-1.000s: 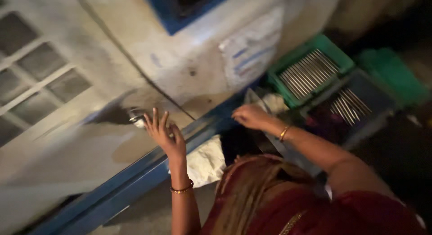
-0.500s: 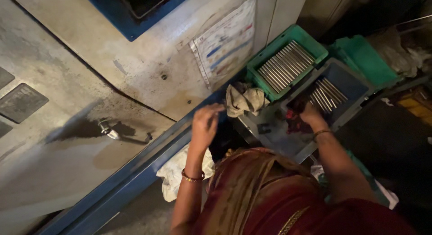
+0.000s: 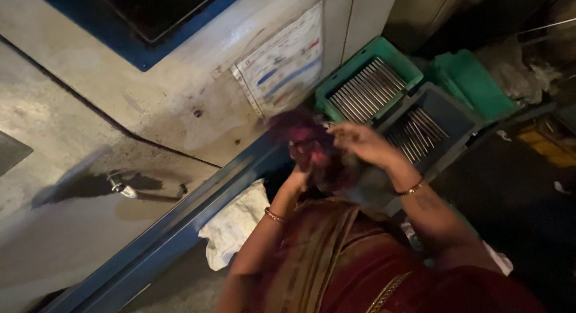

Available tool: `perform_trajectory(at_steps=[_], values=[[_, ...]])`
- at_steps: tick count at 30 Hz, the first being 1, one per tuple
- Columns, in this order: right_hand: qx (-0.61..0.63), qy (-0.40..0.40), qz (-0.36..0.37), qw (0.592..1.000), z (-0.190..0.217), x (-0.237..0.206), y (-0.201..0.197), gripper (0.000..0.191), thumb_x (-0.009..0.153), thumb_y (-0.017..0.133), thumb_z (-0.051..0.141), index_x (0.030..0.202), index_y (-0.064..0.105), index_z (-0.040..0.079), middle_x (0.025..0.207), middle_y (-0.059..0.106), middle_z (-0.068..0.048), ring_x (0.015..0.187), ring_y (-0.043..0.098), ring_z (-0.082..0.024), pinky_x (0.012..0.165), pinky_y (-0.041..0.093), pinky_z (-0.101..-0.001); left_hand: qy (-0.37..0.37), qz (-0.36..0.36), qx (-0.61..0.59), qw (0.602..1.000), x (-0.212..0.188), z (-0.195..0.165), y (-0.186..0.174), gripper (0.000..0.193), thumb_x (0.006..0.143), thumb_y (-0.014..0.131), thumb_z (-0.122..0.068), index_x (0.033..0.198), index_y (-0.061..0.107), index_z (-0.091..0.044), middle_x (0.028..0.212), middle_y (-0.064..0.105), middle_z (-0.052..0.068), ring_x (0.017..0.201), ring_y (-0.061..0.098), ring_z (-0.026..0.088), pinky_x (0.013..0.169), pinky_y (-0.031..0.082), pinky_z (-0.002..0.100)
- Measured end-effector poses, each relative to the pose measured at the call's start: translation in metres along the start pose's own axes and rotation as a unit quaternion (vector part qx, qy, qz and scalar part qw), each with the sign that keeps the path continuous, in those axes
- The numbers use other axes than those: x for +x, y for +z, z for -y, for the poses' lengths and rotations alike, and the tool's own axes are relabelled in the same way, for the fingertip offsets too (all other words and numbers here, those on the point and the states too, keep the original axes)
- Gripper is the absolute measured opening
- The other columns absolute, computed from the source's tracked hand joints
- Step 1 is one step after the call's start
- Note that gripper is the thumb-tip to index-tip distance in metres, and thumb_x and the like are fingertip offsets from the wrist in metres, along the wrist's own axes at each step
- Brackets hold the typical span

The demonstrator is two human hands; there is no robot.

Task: The person repeatedly scrapes a metal rod against a grid of dark squares on a machine surface, then wipes the area with a cloth. The person opens a side panel, removes a small metal piece, wipes it, and places it in a green tray. The person repeats the scraping and wiping cycle on the same grid area.

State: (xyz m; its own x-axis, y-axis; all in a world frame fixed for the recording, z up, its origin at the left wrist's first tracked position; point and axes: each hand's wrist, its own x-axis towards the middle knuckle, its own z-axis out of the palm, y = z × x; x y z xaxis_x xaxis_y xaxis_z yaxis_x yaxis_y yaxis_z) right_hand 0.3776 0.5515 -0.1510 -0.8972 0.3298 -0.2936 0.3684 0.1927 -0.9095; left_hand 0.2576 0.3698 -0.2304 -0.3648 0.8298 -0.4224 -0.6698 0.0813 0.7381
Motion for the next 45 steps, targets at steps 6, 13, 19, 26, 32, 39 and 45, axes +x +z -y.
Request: perform_trajectory(at_steps=[6, 13, 19, 26, 32, 39, 45], values=[[-0.326, 0.124, -0.321, 0.881, -0.058, -0.003, -0.060, 0.029, 0.106, 0.058, 0.027, 0.122, 0.069, 0.005, 0.115, 0.069, -0.020, 0.105, 0.068, -0.039, 0.092, 0.054, -0.0484, -0.049, -0.080, 0.189, 0.977, -0.007, 0.001, -0.039, 0.046, 0.101, 0.060, -0.047, 0.106, 0.071, -0.002, 0.088, 0.067, 0.007, 0.075, 0.056, 0.022, 0.062, 0.042, 0.038], [-0.307, 0.328, -0.146, 0.882, -0.135, -0.018, -0.042, 0.039, 0.105, 0.045, 0.024, 0.131, 0.063, 0.001, 0.140, 0.057, -0.029, 0.124, 0.058, -0.047, 0.103, 0.047, -0.0539, 0.008, 0.011, 0.381, 0.924, -0.048, -0.028, -0.044, 0.046, 0.094, 0.072, -0.040, 0.112, 0.071, 0.002, 0.100, 0.075, 0.013, 0.090, 0.066, 0.019, 0.081, 0.054, 0.034], [-0.593, 0.070, -0.058, 0.800, -0.162, -0.006, -0.032, 0.034, 0.104, 0.045, 0.016, 0.119, 0.071, 0.001, 0.123, 0.070, -0.025, 0.109, 0.069, -0.037, 0.096, 0.054, -0.0450, 0.150, -0.008, 0.357, 0.922, -0.055, -0.036, -0.042, 0.064, 0.100, 0.068, -0.040, 0.145, 0.051, 0.003, 0.134, 0.063, 0.016, 0.121, 0.059, 0.021, 0.102, 0.047, 0.033], [-0.409, 0.221, 0.014, 0.885, -0.146, -0.007, -0.038, 0.039, 0.102, 0.043, 0.025, 0.121, 0.071, 0.006, 0.134, 0.064, -0.017, 0.120, 0.062, -0.034, 0.102, 0.049, -0.0441, -0.011, -0.044, 0.132, 0.990, -0.064, -0.018, -0.061, 0.050, 0.091, 0.076, -0.030, 0.127, 0.066, 0.003, 0.103, 0.067, 0.011, 0.086, 0.060, 0.019, 0.072, 0.052, 0.038], [-0.376, 0.267, 0.025, 0.887, -0.133, -0.014, -0.038, 0.039, 0.100, 0.047, 0.026, 0.121, 0.072, 0.006, 0.133, 0.065, -0.017, 0.119, 0.063, -0.034, 0.101, 0.049, -0.0443, -0.054, -0.139, 0.181, 0.972, -0.066, -0.011, -0.078, 0.043, 0.098, 0.079, -0.030, 0.102, 0.074, 0.013, 0.087, 0.072, 0.011, 0.073, 0.061, 0.019, 0.065, 0.049, 0.034], [-0.369, 0.275, 0.027, 0.888, -0.140, -0.016, -0.034, 0.039, 0.097, 0.051, 0.028, 0.121, 0.072, 0.006, 0.133, 0.066, -0.017, 0.118, 0.064, -0.034, 0.101, 0.050, -0.0444, 0.008, -0.122, -0.052, 0.991, -0.076, -0.037, -0.053, 0.026, 0.090, 0.073, -0.019, 0.106, 0.071, 0.000, 0.092, 0.075, 0.010, 0.076, 0.072, 0.021, 0.073, 0.061, 0.038], [-0.364, 0.276, 0.026, 0.889, -0.138, -0.020, -0.035, 0.040, 0.094, 0.054, 0.029, 0.121, 0.072, 0.006, 0.133, 0.066, -0.017, 0.118, 0.064, -0.034, 0.100, 0.050, -0.0445, 0.087, -0.102, -0.035, 0.990, -0.076, -0.042, -0.046, 0.025, 0.094, 0.073, -0.019, 0.111, 0.070, 0.000, 0.093, 0.074, 0.007, 0.075, 0.068, 0.018, 0.071, 0.058, 0.034]])
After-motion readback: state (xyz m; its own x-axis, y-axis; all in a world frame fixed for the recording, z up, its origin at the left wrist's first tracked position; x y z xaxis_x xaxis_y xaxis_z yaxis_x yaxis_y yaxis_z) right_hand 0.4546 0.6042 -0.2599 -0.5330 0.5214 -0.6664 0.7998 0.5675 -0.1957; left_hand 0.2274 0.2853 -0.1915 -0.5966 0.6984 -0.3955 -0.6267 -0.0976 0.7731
